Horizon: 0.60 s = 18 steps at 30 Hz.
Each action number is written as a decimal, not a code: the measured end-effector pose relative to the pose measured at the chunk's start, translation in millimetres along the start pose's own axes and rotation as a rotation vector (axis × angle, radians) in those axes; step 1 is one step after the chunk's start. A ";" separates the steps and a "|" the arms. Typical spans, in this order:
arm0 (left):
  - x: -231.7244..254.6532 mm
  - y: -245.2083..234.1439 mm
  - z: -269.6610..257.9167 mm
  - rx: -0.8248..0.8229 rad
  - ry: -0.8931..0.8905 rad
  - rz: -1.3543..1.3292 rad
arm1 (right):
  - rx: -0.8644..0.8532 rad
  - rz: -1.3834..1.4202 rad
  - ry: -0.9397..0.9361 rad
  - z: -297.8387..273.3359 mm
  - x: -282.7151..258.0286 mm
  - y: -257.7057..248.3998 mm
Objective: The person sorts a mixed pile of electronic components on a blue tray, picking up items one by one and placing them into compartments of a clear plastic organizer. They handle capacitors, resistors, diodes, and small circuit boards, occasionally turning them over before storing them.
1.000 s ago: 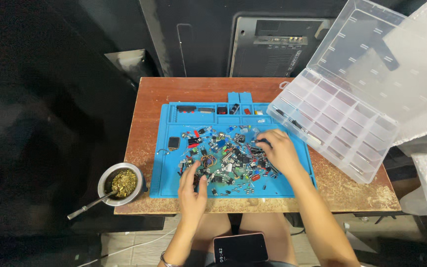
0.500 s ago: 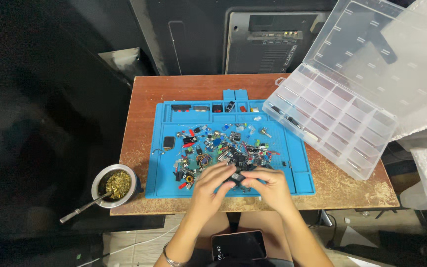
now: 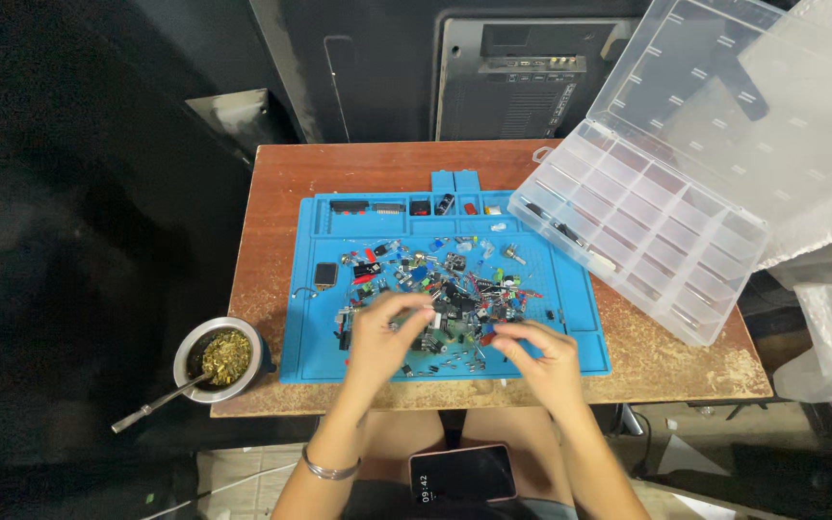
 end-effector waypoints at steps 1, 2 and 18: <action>-6.8 -3.8 9.2 0.002 -0.001 0.001 | -0.002 0.001 0.000 -3.0 6.7 -5.5; -17.6 -11.9 18.6 0.060 -0.057 0.060 | 0.048 -0.099 -0.004 -5.7 13.7 -14.6; -154.3 -66.5 126.0 0.111 -0.346 0.653 | 0.317 -0.213 0.309 -40.0 67.6 -61.5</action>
Point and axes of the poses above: each hand's wrist, its own z-axis towards the middle knuckle, its own y-axis out of the palm, x = y × z, the point moved 7 cm from there along z, towards the middle knuckle, and after that the axes turned 8 degrees about x, right-handed, at the moved point
